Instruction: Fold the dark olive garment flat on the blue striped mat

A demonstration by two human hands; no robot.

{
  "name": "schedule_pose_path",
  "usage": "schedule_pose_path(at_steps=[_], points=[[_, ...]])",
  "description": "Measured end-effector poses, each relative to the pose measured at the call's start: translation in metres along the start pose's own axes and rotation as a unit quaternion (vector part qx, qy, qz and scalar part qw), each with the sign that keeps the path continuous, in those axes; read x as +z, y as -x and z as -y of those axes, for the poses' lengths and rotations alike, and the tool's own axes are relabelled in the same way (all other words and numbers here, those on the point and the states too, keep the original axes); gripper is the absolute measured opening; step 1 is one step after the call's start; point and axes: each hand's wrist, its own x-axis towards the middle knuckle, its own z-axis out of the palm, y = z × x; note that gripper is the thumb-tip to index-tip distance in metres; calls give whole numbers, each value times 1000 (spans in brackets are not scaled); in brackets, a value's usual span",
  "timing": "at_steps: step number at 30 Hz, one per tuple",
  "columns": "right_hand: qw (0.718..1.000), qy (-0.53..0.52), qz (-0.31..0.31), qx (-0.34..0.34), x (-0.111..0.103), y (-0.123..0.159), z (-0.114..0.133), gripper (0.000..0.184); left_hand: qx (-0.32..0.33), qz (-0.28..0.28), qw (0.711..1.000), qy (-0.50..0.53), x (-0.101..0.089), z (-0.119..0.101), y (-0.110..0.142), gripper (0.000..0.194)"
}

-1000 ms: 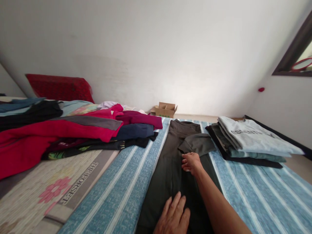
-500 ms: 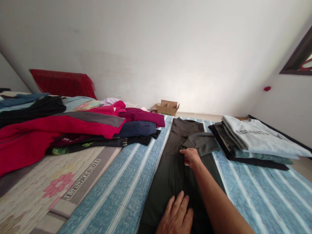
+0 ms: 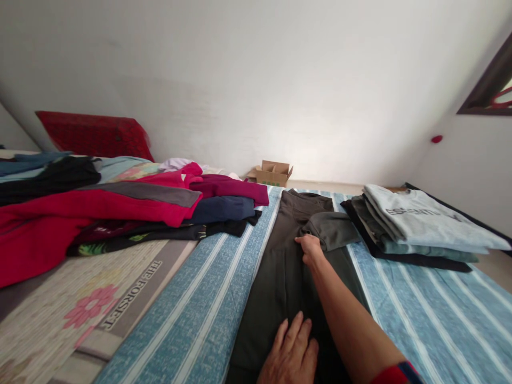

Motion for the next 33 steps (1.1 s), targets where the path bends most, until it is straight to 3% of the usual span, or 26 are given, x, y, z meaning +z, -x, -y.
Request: schedule_pose_path(at_steps=[5,7,11,14,17,19,21,23,26,33], points=[[997,-22,43,64,1,-1,11,28,-20,-65,998,-6,26,-10,4,17],[995,-29,49,83,3,-1,16,27,-11,-46,999,-1,29,-12,5,16],[987,-48,52,141,6,-2,24,28,24,65,996,55,1,-2,-6,19],[980,-69,57,180,6,-4,27,29,35,105,984,138,-30,24,-29,25],[975,-94,55,193,6,-6,28,27,-83,91,983,139,-39,61,-58,31],[973,-111,51,196,7,-7,28,25,-167,110,976,89,-29,83,-72,41],[971,-129,47,197,8,-9,28,21,-205,168,961,72,-11,97,-78,56],[969,-145,41,194,10,-11,28,13,-221,219,948,73,5,102,-77,63],[970,-159,35,183,13,-17,28,4,-233,244,938,75,16,101,-71,65],[974,-156,28,160,18,-28,22,12,-262,255,927,83,3,97,-75,64]])
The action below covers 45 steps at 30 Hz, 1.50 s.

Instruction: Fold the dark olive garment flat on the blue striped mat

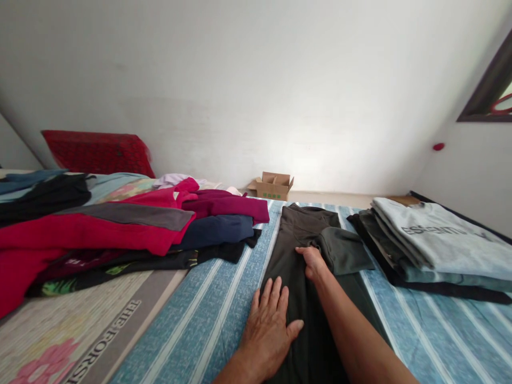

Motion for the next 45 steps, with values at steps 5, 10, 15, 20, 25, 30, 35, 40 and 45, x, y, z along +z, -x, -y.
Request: schedule_pose_path(at_steps=[5,10,15,20,25,30,35,40,45], points=[[999,25,-10,-22,-1,-4,-4,14,-26,-77,997,5,-19,-6,-34,42],[997,52,-25,-49,-1,-8,-5,17,-23,-79,997,-3,-10,1,-90,53],[992,94,-40,-70,1,-10,-8,15,-51,-26,998,-20,2,8,-103,64],[981,154,-59,-97,2,-2,-7,9,-53,-19,998,-25,1,9,-100,66],[954,256,-64,-143,-10,16,7,14,-53,-30,998,-27,5,10,-101,66],[852,457,-68,-246,-21,52,25,13,-51,-55,997,-14,-8,10,-106,47],[634,640,-71,-428,-21,59,31,16,-45,-144,988,-14,-22,11,-158,33],[606,668,-75,-425,-39,24,11,24,-74,-92,993,-10,-3,16,-209,50],[636,652,-69,-407,-48,9,-1,21,-73,-115,990,-29,13,22,-222,47]])
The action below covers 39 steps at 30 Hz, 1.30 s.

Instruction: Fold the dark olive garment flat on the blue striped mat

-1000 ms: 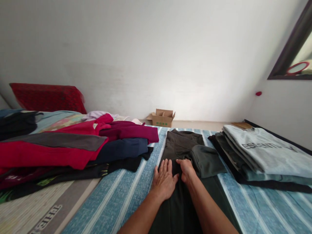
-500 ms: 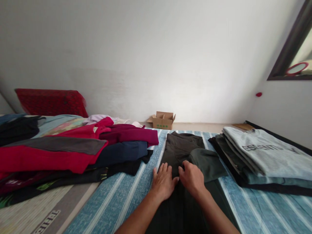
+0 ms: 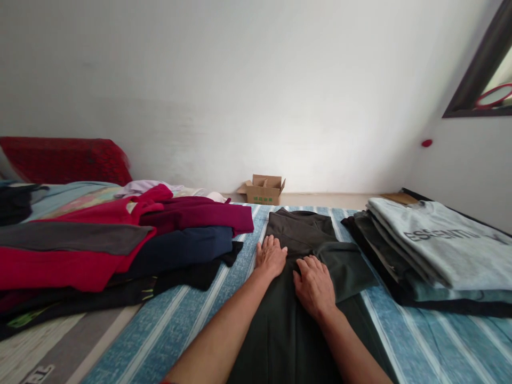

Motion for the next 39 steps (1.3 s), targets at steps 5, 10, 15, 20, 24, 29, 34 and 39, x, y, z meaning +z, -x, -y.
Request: schedule_pose_path(at_steps=[5,10,15,20,24,29,34,39], points=[[1000,-8,-17,7,-6,-1,3,18,9,-100,995,-28,1,-9,-23,38],[1000,-10,-22,14,-6,-2,5,16,-4,36,999,-14,7,-14,-56,61],[999,-8,-38,10,-3,-8,4,23,8,50,998,-35,10,-10,-63,66],[993,-48,-103,-7,-15,-7,8,24,12,39,998,-38,12,-7,-62,66],[975,-141,-126,-117,-27,-2,32,27,2,51,998,-44,11,-7,-64,66],[971,-159,-156,-82,-50,-11,24,26,0,53,997,-50,7,-7,-62,66],[952,15,-131,277,-65,-18,-49,38,6,44,998,-46,7,-6,-62,67],[960,-30,1,279,-50,-17,-65,28,7,38,998,-52,7,-7,-66,65]])
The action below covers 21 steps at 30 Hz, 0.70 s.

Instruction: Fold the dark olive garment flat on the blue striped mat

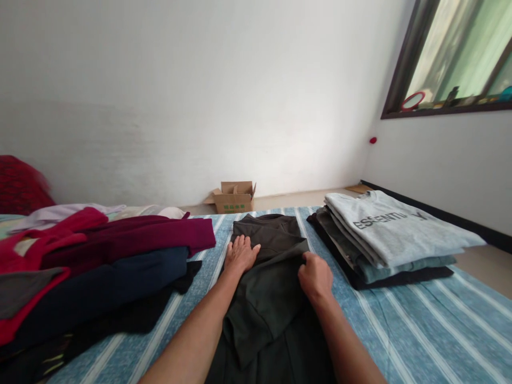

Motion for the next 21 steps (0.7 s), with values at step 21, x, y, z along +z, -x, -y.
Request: schedule_pose_path(at_steps=[21], points=[[926,-148,-3,-348,18,37,43,17,61,-30,997,31,11,15,9,52]])
